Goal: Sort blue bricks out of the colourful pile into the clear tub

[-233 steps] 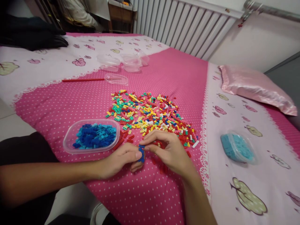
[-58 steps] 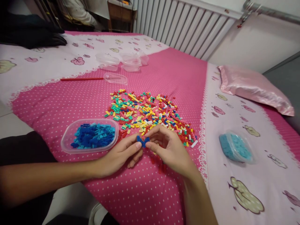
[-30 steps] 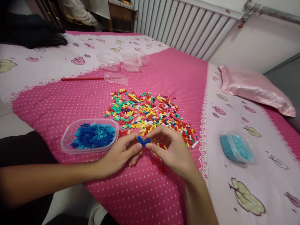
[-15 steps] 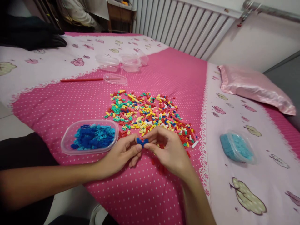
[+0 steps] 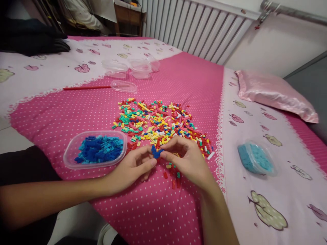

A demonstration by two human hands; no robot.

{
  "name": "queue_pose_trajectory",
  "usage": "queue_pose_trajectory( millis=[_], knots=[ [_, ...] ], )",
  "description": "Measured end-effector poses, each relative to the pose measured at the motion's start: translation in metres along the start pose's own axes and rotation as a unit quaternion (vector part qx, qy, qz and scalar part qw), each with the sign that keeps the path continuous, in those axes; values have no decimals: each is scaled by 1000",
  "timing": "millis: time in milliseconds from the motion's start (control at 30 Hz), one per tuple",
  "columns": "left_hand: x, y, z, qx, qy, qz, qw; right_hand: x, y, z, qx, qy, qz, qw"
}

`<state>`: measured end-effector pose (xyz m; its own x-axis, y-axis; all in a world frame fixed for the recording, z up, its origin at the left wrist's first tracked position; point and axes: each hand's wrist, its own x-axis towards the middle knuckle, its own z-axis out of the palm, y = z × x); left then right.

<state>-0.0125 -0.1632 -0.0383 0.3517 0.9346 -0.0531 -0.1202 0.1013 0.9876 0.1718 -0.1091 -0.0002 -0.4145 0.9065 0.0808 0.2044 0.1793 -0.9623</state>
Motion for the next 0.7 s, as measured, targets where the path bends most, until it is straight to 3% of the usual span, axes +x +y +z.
queue_pose_trajectory(
  millis=[300,700],
  knots=[
    [1,0,0,11,3,0,1000,-1,2,1,6,-19,42,999],
    [1,2,1,-52,2,-10,999,0,4,-8,-10,-38,-5,999]
  ],
)
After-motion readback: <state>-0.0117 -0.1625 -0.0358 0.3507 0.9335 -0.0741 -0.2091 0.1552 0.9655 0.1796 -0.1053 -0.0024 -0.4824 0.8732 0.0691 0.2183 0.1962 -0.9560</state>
